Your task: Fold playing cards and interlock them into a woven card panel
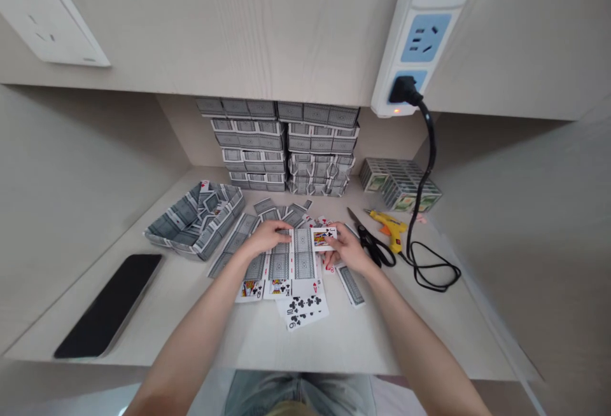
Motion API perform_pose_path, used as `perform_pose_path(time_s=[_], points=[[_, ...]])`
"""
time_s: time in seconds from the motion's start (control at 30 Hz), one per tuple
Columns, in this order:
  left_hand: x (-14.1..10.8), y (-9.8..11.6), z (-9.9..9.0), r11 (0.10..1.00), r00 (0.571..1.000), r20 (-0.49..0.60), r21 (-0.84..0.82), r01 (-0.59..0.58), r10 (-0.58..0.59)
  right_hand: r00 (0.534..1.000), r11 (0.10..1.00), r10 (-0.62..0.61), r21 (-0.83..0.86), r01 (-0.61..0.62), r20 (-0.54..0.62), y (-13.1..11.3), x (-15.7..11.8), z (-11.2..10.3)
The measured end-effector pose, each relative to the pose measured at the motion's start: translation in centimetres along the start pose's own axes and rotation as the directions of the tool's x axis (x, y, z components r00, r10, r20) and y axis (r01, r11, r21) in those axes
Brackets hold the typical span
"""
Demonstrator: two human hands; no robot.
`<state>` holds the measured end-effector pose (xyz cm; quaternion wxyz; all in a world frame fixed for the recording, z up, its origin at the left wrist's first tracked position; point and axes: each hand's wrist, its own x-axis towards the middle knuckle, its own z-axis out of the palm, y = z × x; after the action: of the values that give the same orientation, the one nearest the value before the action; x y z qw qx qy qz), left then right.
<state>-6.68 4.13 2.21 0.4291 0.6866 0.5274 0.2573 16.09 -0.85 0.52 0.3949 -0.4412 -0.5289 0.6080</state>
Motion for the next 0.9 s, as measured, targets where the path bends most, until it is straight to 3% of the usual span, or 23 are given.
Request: perform_pose_path(time_s=[0.3, 0.63, 0.9], points=[[-0.2, -0.7, 1.2, 1.000, 0.996, -0.079, 0.017, -0.025, 0.027, 0.998, 1.000, 0.028, 0.002, -0.028, 0.057, 0.1, -0.2, 0.6], [-0.7, -0.1, 1.2, 0.999, 0.998, -0.029, 0.022, -0.047, 0.047, 1.000, 0.995, 0.020, -0.100, -0.020, 0.007, 0.6, 0.2, 1.0], [-1.1, 0.1, 0.7, 0.986, 0.986, 0.032, -0.004, -0.165, 0.165, 1.000, 0.998, 0.028, -0.060, -0.028, -0.001, 0.9, 0.3, 1.1]])
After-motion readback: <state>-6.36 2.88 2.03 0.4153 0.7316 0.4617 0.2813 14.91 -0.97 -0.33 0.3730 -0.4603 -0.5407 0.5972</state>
